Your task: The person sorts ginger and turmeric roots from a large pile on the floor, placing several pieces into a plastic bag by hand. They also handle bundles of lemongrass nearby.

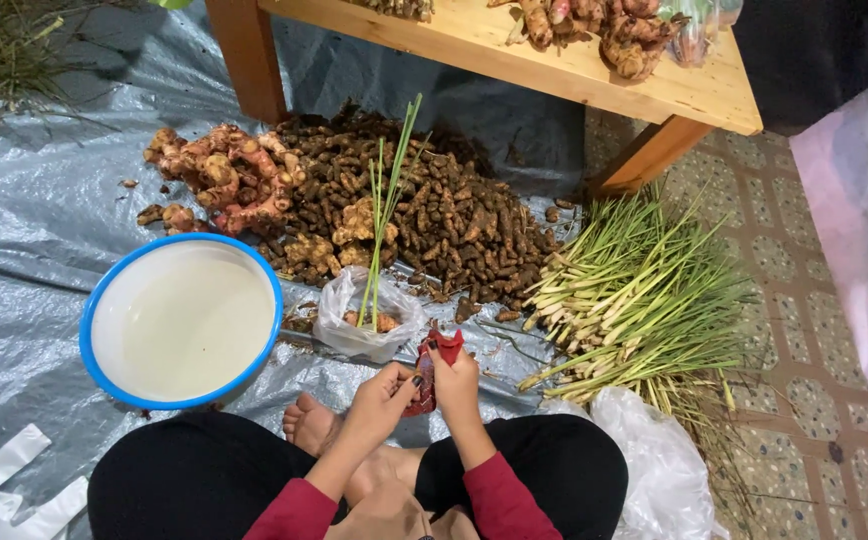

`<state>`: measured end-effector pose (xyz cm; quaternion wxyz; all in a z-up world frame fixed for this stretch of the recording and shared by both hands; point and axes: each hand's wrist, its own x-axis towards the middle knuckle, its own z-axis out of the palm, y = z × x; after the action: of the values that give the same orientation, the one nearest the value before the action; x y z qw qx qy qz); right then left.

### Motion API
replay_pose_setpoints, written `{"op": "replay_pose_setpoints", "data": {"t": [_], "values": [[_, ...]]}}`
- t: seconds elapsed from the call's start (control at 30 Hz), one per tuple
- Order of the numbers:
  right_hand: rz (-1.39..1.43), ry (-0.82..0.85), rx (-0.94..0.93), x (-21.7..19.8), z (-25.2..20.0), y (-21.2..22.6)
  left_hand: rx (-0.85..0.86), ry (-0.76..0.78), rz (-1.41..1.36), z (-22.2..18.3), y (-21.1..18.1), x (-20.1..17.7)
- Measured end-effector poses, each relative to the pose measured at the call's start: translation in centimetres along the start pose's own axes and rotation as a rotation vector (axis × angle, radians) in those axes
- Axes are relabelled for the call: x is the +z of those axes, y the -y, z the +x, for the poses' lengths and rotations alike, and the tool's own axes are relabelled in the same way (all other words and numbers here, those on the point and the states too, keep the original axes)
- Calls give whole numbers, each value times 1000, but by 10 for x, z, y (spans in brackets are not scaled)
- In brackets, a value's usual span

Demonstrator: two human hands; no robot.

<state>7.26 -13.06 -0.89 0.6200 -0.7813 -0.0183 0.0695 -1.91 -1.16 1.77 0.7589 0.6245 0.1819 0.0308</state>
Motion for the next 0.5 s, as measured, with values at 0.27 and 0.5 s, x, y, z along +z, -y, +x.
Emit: {"op": "replay_pose_setpoints", "data": {"t": [0.27, 0.5], "values": [[223, -116, 292, 8, 1, -16, 101, -15, 89, 2, 17, -2], [-233, -98, 291, -12, 16, 16, -77, -49, 121, 18, 20, -39]]}}
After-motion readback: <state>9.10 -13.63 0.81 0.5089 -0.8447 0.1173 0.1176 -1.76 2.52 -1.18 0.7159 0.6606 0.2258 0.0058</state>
